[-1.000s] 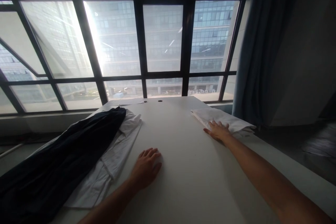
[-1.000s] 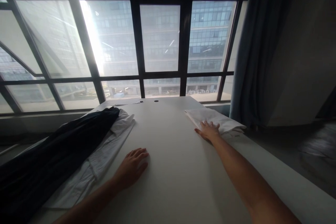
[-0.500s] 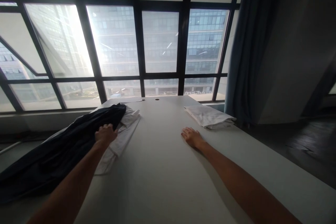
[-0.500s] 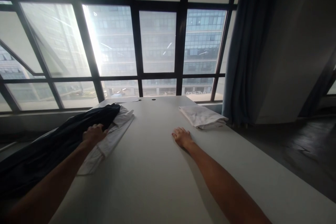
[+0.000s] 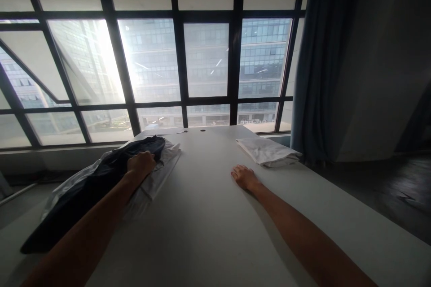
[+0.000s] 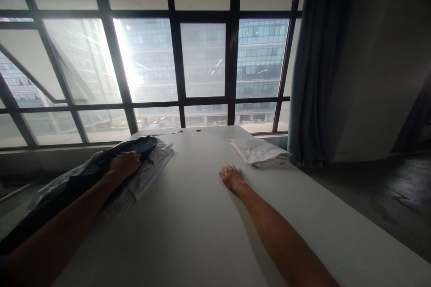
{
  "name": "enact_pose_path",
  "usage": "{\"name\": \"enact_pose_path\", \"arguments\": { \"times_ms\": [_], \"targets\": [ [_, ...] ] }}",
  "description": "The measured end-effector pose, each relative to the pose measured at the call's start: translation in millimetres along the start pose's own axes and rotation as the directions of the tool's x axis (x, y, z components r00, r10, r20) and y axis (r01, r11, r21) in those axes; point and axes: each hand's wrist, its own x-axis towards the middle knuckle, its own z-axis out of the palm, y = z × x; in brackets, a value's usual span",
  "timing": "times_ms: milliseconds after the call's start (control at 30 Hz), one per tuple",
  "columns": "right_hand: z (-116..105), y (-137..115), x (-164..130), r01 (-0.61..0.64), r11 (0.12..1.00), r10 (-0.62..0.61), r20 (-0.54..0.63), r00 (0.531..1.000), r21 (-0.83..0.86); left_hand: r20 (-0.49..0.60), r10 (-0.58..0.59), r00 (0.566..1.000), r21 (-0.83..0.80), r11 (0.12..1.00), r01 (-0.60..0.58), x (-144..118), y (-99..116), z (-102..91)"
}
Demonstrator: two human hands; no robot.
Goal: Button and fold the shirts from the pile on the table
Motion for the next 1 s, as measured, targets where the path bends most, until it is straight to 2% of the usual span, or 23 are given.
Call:
{"name": "enact_pose_path", "arguments": {
  "times_ms": [33, 133, 233, 333, 433, 533, 633, 700, 733, 767, 800, 833, 867, 900, 933, 967, 1000],
  "targets": [
    [-0.4, 0.0, -0.1, 0.0, 1.0, 0.0, -0.004, 1.0, -0.002, 0.005, 0.018, 1.0, 0.034, 0.999, -0.018, -4.0, 23.4, 3.7],
    [-2.4, -0.5, -2.4, 0.017, 1.0, -0.016, -0.038, 0.999, 0.013, 0.158, 0.171, 0.973, -0.086, 0.984, -0.159, -19.3, 91.0, 29.5],
    [-5.3, -3.5, -8.7, 0.1, 0.992, -0.092, -0.092, 0.991, 0.081, 0.215, 0.269, 0.939, -0.222, 0.95, -0.221, -33.9, 138.8, 67.6],
    [-7.4, -11.5, -15.0, 0.223, 0.926, -0.194, -0.123, 0.973, 0.304, 0.228, 0.37, 0.901, -0.422, 0.871, -0.251, -46.2, 161.6, 102.3],
    [-6.1, -24.3, -16.2, 0.244, 0.734, -0.227, -0.109, 0.968, 0.634, 0.252, 0.479, 0.841, -0.518, 0.801, -0.301, -59.0, 165.6, 123.9],
    [-2.0, -37.1, -13.8, 0.167, 0.582, -0.199, -0.059, 0.978, 0.796, 0.312, 0.625, 0.715, -0.59, 0.718, -0.369, -76.9, 161.1, 130.8],
    [0.9, -43.4, -13.2, 0.134, 0.553, -0.154, -0.057, 0.986, 0.822, 0.385, 0.752, 0.535, -0.643, 0.635, -0.428, -100.3, 159.4, 126.1],
    [0.1, -42.2, -13.6, 0.1, 0.537, -0.135, -0.031, 0.99, 0.838, 0.437, 0.803, 0.406, -0.696, 0.587, -0.413, -113.5, 162.4, 118.3],
    [-1.4, -39.9, -13.5, 0.082, 0.529, -0.136, -0.011, 0.991, 0.845, 0.46, 0.814, 0.355, -0.727, 0.575, -0.377, -117.4, 164.4, 113.4],
    [-3.7, -36.5, -13.0, 0.066, 0.526, -0.131, 0.004, 0.991, 0.848, 0.476, 0.816, 0.329, -0.751, 0.572, -0.331, -118.6, 166.0, 108.0],
    [-6.7, -32.2, -11.9, 0.05, 0.529, -0.111, 0.01, 0.994, 0.847, 0.482, 0.806, 0.343, -0.763, 0.578, -0.288, -116.8, 166.5, 102.3],
    [-10.3, -27.0, -10.3, 0.034, 0.538, -0.071, 0.005, 0.997, 0.842, 0.468, 0.783, 0.41, -0.757, 0.595, -0.27, -111.9, 165.0, 96.7],
    [-14.3, -21.0, -8.4, 0.018, 0.554, -0.016, -0.011, 1.0, 0.832, 0.432, 0.739, 0.517, -0.727, 0.625, -0.285, -104.5, 161.1, 91.5],
    [-18.7, -14.2, -6.3, 0.005, 0.577, 0.049, -0.04, 0.998, 0.817, 0.365, 0.671, 0.645, -0.664, 0.674, -0.324, -95.1, 154.3, 87.1],
    [-23.2, -6.8, -4.3, -0.007, 0.604, 0.116, -0.079, 0.99, 0.797, 0.262, 0.58, 0.771, -0.549, 0.747, -0.375, -84.6, 144.6, 83.9],
    [-27.6, 1.1, -2.6, -0.023, 0.634, 0.181, -0.119, 0.976, 0.773, 0.18, 0.505, 0.844, -0.397, 0.822, -0.407, -74.1, 132.3, 82.3],
    [-31.6, 9.3, -1.3, -0.047, 0.661, 0.244, -0.155, 0.957, 0.749, 0.108, 0.43, 0.896, -0.236, 0.887, -0.397, -64.4, 118.1, 82.5]
  ]
}}
